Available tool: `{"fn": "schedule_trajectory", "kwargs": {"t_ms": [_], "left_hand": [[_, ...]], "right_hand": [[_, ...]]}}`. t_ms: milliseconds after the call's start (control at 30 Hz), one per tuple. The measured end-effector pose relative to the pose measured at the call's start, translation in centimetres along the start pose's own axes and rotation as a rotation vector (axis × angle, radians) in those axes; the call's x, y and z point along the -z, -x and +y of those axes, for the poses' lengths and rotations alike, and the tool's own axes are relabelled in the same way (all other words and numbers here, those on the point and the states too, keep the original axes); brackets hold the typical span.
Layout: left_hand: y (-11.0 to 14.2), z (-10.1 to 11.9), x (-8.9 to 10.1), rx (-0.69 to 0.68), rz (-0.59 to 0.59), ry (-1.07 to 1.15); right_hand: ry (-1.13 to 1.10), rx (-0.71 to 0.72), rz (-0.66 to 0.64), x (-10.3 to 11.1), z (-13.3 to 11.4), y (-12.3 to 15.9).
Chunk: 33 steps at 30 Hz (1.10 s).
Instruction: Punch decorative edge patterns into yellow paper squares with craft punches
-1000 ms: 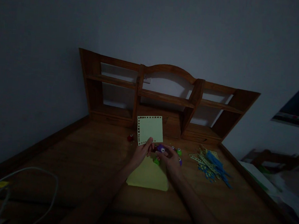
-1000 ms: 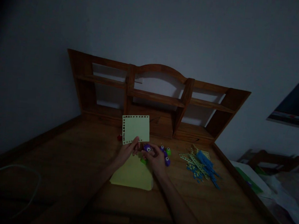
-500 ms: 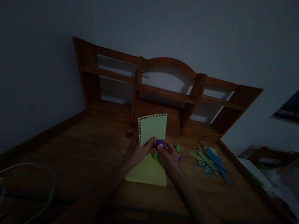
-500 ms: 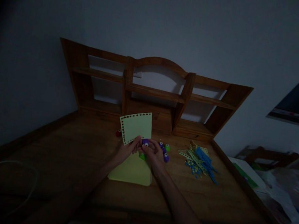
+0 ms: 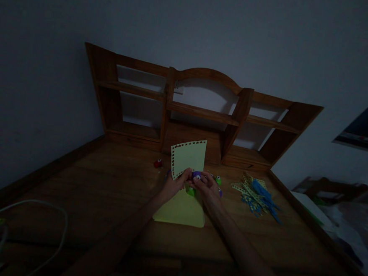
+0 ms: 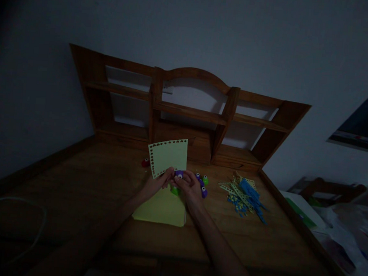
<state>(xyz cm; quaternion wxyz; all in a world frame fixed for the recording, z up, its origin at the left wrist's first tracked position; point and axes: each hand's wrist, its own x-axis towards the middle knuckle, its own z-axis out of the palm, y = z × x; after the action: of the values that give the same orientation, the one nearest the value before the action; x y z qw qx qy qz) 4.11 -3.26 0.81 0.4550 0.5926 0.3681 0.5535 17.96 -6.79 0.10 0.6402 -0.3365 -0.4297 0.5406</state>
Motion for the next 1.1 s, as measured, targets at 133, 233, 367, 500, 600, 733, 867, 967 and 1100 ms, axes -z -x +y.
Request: {"fn": "schedule_trajectory", "kwargs": {"t_ms": [133, 233, 367, 500, 600, 733, 867, 967, 1100], "left_hand": [[0.0, -0.1, 0.1, 0.003, -0.003, 0.028], [-0.1, -0.6, 0.1, 0.024, -0.005, 0.034], [-0.3, -0.8, 0.3, 0.019, -0.022, 0.003], [-0.3, -0.7, 0.3, -0.006, -0.031, 0.012], [-0.1, -0.5, 0.2, 0.002, -0.014, 0.016], [0.1, -0.1, 0.1, -0.008, -0.004, 0.018], [0.2, 0.2, 0.0, 0.009, -0.012, 0.02], [0.2, 0.1, -0.1, 0.035, -0.018, 0.046], [-0.1, -0.7, 0.1, 0.021, -0.091, 0.058]], "right_hand": [[0.025, 0.031, 0.022, 0.2, 0.2, -0.1], [0.03, 0.049, 0.031, 0.3, 0.3, -0.2], [0.027, 0.051, 0.031, 0.3, 0.2, -0.1], [0.057, 0.062, 0.087, 0.2, 0.2, -0.1], [0.081, 0.07, 0.112, 0.3, 0.2, -0.1], [0.127, 0.073, 0.081, 0.4, 0.0, 0.0], [0.102, 0.079, 0.043, 0.3, -0.3, 0.1], [0.076, 0.082, 0.03, 0.4, -0.4, 0.1], [0.024, 0.035, 0.023, 0.7, -0.2, 0.0]]}}
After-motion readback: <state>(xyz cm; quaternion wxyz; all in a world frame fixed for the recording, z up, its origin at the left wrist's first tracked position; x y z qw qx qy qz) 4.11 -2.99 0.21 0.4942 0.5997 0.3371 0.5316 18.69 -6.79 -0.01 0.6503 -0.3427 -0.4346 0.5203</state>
